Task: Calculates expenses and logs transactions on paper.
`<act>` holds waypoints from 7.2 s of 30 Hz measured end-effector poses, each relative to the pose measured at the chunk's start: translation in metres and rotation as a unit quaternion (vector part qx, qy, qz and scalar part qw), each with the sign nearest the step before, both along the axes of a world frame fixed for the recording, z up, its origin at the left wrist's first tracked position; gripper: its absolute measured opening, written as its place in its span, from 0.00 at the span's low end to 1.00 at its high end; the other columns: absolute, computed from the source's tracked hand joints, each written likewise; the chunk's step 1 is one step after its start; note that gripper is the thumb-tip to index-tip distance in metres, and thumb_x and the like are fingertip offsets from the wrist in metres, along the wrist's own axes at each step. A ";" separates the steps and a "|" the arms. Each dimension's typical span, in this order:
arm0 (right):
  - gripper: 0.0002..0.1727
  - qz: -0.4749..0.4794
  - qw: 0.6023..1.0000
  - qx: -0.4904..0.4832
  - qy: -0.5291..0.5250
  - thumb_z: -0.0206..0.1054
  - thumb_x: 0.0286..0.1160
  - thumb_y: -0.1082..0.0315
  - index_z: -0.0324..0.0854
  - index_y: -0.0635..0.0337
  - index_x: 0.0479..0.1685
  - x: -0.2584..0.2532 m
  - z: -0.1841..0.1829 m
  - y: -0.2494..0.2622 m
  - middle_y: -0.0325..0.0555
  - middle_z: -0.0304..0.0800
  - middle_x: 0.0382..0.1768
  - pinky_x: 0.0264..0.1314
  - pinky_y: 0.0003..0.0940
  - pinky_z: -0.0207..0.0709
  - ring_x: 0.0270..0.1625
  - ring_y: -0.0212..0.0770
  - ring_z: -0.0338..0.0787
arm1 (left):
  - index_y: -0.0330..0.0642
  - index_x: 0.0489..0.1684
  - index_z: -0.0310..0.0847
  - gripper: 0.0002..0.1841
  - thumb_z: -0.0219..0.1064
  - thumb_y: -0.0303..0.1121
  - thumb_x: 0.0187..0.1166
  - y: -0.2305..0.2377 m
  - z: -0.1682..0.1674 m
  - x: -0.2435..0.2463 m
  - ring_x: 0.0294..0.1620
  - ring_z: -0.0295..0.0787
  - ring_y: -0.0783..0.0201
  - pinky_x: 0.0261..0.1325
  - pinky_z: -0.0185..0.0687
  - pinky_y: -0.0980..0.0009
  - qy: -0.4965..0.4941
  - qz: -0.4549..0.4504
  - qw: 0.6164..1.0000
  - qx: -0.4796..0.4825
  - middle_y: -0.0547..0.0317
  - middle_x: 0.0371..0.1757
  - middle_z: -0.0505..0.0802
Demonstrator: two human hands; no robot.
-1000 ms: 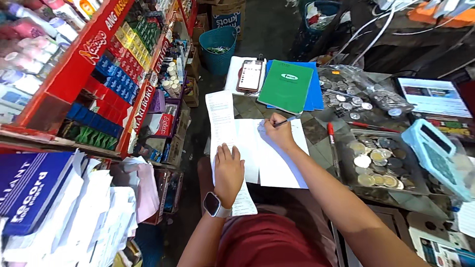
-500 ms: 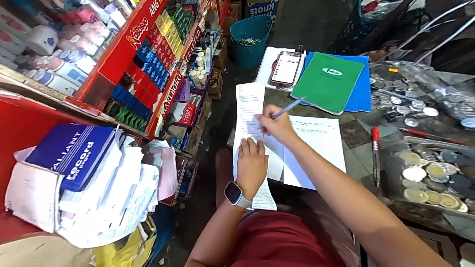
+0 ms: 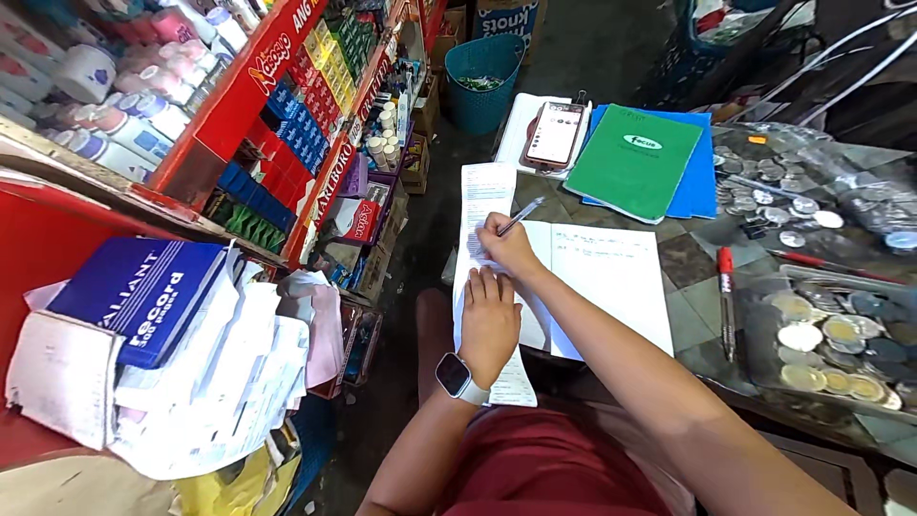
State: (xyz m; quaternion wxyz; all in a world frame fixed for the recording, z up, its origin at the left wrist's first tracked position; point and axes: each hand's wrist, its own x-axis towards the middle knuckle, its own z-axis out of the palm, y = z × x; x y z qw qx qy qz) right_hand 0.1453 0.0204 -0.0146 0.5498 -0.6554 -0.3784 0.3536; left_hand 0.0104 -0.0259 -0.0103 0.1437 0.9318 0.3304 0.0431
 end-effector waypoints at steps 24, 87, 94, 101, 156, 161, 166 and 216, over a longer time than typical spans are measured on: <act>0.14 -0.182 0.983 0.020 0.017 0.67 0.80 0.76 0.66 0.58 0.28 0.090 0.012 -0.105 0.38 0.77 0.15 0.20 0.25 0.81 0.13 0.31 0.80 | 0.32 0.71 0.78 0.42 0.51 0.67 0.83 0.013 0.056 0.040 0.72 0.78 0.29 0.63 0.81 0.42 0.174 0.060 0.977 -0.111 0.26 0.69 0.80; 0.15 -0.160 0.976 0.023 -0.149 0.65 0.73 0.74 0.66 0.58 0.20 0.099 -0.016 -0.117 0.32 0.70 0.16 0.24 0.18 0.74 0.17 0.22 0.75 | 0.30 0.67 0.80 0.42 0.60 0.67 0.76 -0.011 0.026 0.048 0.73 0.75 0.21 0.63 0.79 0.40 0.095 0.110 0.989 -0.003 0.21 0.70 0.80; 0.15 -0.194 0.976 0.007 -0.094 0.63 0.74 0.78 0.64 0.58 0.21 0.091 0.001 -0.119 0.32 0.70 0.14 0.25 0.21 0.77 0.16 0.24 0.76 | 0.29 0.65 0.82 0.42 0.62 0.66 0.75 -0.012 0.023 0.047 0.71 0.76 0.21 0.63 0.79 0.39 0.068 0.116 0.991 -0.005 0.19 0.68 0.81; 0.17 -0.174 0.977 0.035 -0.121 0.65 0.72 0.78 0.64 0.60 0.17 0.094 -0.012 -0.118 0.37 0.69 0.13 0.23 0.23 0.74 0.16 0.27 0.74 | 0.30 0.68 0.80 0.43 0.62 0.68 0.76 -0.008 0.026 0.044 0.73 0.74 0.20 0.64 0.78 0.37 0.108 0.110 0.988 -0.023 0.18 0.69 0.79; 0.18 -0.198 0.970 0.036 -0.134 0.64 0.73 0.77 0.62 0.56 0.17 0.096 -0.009 -0.123 0.34 0.68 0.13 0.22 0.21 0.72 0.15 0.26 0.73 | 0.30 0.68 0.79 0.44 0.58 0.69 0.77 -0.006 0.026 0.043 0.72 0.75 0.21 0.63 0.79 0.41 0.129 0.104 0.986 -0.006 0.18 0.69 0.79; 0.19 -0.196 0.966 0.049 -0.160 0.64 0.72 0.76 0.62 0.55 0.15 0.097 -0.015 -0.122 0.34 0.65 0.13 0.21 0.19 0.67 0.15 0.24 0.69 | 0.30 0.67 0.79 0.45 0.57 0.71 0.77 -0.006 0.026 0.043 0.72 0.76 0.22 0.61 0.79 0.41 0.140 0.100 0.985 0.006 0.19 0.68 0.79; 0.18 -0.209 0.969 0.046 -0.120 0.64 0.74 0.78 0.62 0.55 0.17 0.096 -0.012 -0.123 0.33 0.66 0.12 0.21 0.20 0.71 0.14 0.25 0.71 | 0.31 0.68 0.79 0.45 0.56 0.71 0.77 -0.006 0.027 0.043 0.73 0.75 0.23 0.62 0.79 0.42 0.152 0.103 0.983 0.000 0.20 0.70 0.79; 0.16 -0.214 0.945 -0.012 -0.246 0.63 0.72 0.72 0.64 0.62 0.17 0.105 -0.013 -0.132 0.38 0.65 0.17 0.27 0.23 0.62 0.21 0.26 0.67 | 0.30 0.68 0.80 0.42 0.57 0.67 0.79 -0.012 0.022 0.042 0.75 0.73 0.20 0.67 0.77 0.39 0.096 0.104 0.990 0.006 0.18 0.72 0.79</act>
